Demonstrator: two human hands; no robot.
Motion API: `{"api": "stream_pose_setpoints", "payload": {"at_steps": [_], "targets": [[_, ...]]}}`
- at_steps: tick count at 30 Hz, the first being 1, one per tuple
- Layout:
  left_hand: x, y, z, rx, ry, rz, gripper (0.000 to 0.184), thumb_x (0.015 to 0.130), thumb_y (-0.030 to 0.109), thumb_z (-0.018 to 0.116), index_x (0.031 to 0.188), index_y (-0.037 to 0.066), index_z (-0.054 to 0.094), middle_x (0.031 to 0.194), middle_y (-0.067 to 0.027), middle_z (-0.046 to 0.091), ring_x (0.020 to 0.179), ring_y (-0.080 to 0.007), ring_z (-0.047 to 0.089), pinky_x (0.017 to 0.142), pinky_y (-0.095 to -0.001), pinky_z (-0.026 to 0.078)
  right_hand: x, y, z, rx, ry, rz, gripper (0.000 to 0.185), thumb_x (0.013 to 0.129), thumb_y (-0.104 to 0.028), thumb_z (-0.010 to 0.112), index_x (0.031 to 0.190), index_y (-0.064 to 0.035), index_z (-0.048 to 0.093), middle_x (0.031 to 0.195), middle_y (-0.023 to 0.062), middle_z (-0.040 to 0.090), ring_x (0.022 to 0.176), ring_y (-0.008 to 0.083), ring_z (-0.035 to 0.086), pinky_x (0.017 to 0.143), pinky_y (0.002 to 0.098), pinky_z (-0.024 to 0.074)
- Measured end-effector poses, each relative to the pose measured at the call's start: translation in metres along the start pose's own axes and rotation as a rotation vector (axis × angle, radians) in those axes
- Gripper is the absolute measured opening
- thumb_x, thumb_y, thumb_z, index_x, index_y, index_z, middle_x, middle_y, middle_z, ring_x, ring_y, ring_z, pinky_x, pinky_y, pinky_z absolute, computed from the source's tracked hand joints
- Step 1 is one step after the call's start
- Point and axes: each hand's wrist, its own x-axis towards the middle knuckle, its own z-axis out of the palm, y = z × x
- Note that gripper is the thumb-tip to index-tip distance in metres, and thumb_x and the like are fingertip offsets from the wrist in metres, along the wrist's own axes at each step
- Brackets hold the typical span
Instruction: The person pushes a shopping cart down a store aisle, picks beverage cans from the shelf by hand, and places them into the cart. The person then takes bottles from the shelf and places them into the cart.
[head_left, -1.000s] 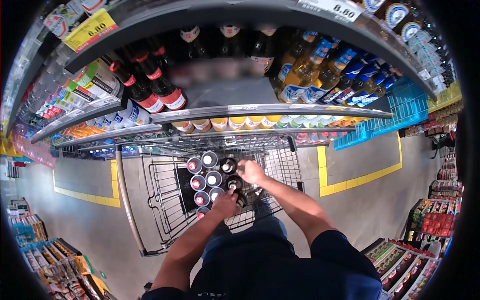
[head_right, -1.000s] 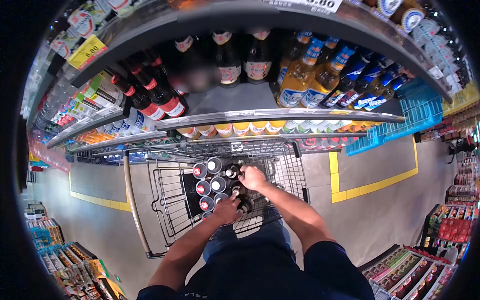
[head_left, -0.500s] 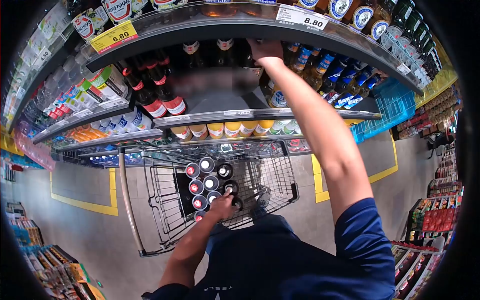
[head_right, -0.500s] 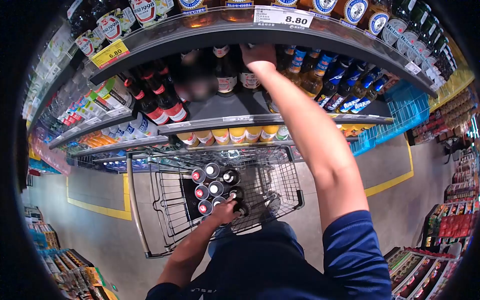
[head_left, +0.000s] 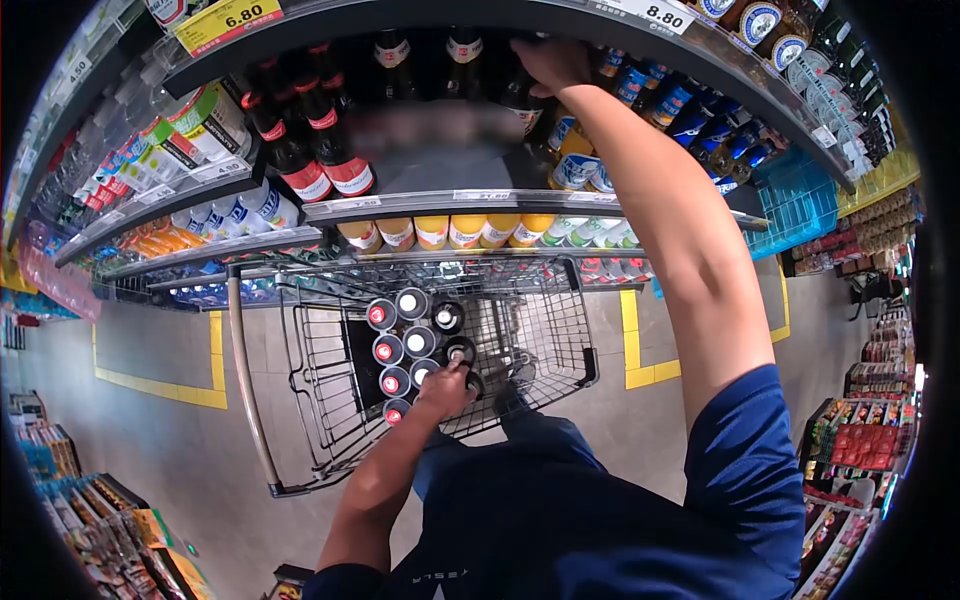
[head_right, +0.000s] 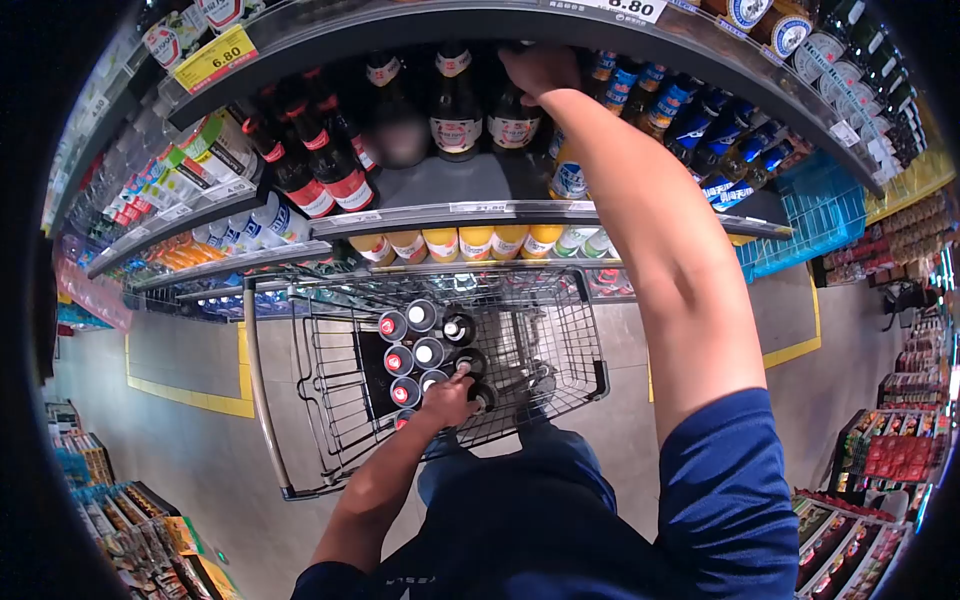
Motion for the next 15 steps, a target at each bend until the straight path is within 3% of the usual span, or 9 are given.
{"api": "stream_pose_setpoints", "payload": {"at_steps": [2, 5, 6, 8, 9, 10, 13, 15], "targets": [[0.003, 0.000, 0.004, -0.003, 0.017, 0.002, 0.057, 0.088, 0.041, 0.062, 0.132, 0.007, 0.051, 0.160, -0.0099, 0.026, 0.127, -0.0317, 0.053, 0.103, -0.0445, 0.044, -0.006, 0.003, -0.008, -0.050, -0.056, 0.025, 0.064, 0.086, -0.045, 0.066, 0.118, 0.0100, 0.058, 0.104, 0.0201, 0.070, 0.057, 0.0231, 0.071, 0.055, 0.0300, 0.0582], [0.006, -0.006, 0.014, 0.008, 0.023, 0.012, 0.055, 0.087, 0.042, 0.061, 0.128, 0.007, 0.053, 0.160, -0.0104, 0.024, 0.124, -0.0330, 0.055, 0.101, -0.0446, 0.046, -0.028, -0.010, -0.027, -0.232, -0.247, 0.153, 0.061, 0.084, -0.049, 0.067, 0.106, 0.0084, 0.065, 0.100, 0.0204, 0.071, 0.058, 0.0237, 0.071, 0.064, 0.0316, 0.0593], [0.008, -0.008, 0.015, 0.007, 0.017, 0.017, 0.054, 0.086, 0.043, 0.061, 0.126, 0.007, 0.053, 0.161, -0.0105, 0.023, 0.123, -0.0335, 0.056, 0.100, -0.0446, 0.046, -0.038, -0.011, -0.030, -0.264, -0.216, 0.104, 0.058, 0.081, -0.052, 0.068, 0.091, 0.0055, 0.071, 0.088, 0.0208, 0.072, 0.066, 0.0279, 0.072, 0.073, 0.0350, 0.0589], [0.007, -0.011, 0.019, -0.016, 0.031, 0.035, 0.052, 0.084, 0.044, 0.062, 0.121, 0.007, 0.055, 0.160, -0.0116, 0.024, 0.119, -0.0344, 0.059, 0.098, -0.0449, 0.048, -0.048, 0.006, -0.019, -0.341, 0.012, -0.200, 0.055, 0.079, -0.050, 0.072, 0.080, 0.0046, 0.070, 0.070, 0.0204, 0.069, 0.070, 0.0318, 0.071, 0.072, 0.0378, 0.0578], [0.005, -0.010, 0.018, -0.009, 0.022, 0.034, 0.052, 0.084, 0.043, 0.061, 0.121, 0.007, 0.055, 0.160, -0.0119, 0.024, 0.118, -0.0341, 0.059, 0.097, -0.0449, 0.048, -0.064, 0.002, -0.025, -0.338, 0.054, -0.308, 0.051, 0.076, -0.049, 0.073, 0.087, 0.0002, 0.073, 0.078, 0.0217, 0.070, 0.080, 0.0373, 0.070, 0.075, 0.0412, 0.0575], [0.004, -0.007, 0.014, -0.005, 0.009, 0.032, 0.051, 0.084, 0.043, 0.061, 0.120, 0.007, 0.055, 0.160, -0.0122, 0.024, 0.118, -0.0338, 0.059, 0.097, -0.0450, 0.049, -0.083, -0.017, -0.041, -0.345, -0.044, -0.251, 0.048, 0.074, -0.047, 0.075, 0.088, -0.0005, 0.073, 0.079, 0.0207, 0.070, 0.078, 0.0375, 0.070, 0.074, 0.0423, 0.0573], [0.002, -0.007, 0.010, 0.032, -0.001, 0.050, 0.048, 0.085, 0.043, 0.061, 0.116, 0.006, 0.056, 0.159, -0.0132, 0.026, 0.117, -0.0332, 0.060, 0.096, -0.0459, 0.049, -0.134, -0.026, -0.060, -0.134, -0.008, -0.412, 0.040, 0.077, -0.037, 0.077, 0.090, -0.0002, 0.071, 0.079, 0.0180, 0.071, 0.076, 0.0351, 0.070, 0.071, 0.0402, 0.0576], [0.006, -0.013, 0.017, 0.015, 0.024, 0.066, 0.049, 0.086, 0.043, 0.061, 0.118, 0.006, 0.055, 0.159, -0.0135, 0.025, 0.118, -0.0326, 0.059, 0.096, -0.0458, 0.049, -0.168, -0.015, -0.065, -0.044, 0.169, -0.622, 0.036, 0.077, -0.029, 0.080, 0.095, 0.0005, 0.070, 0.084, 0.0178, 0.071, 0.076, 0.0315, 0.072, 0.069, 0.0364, 0.0577]]}}
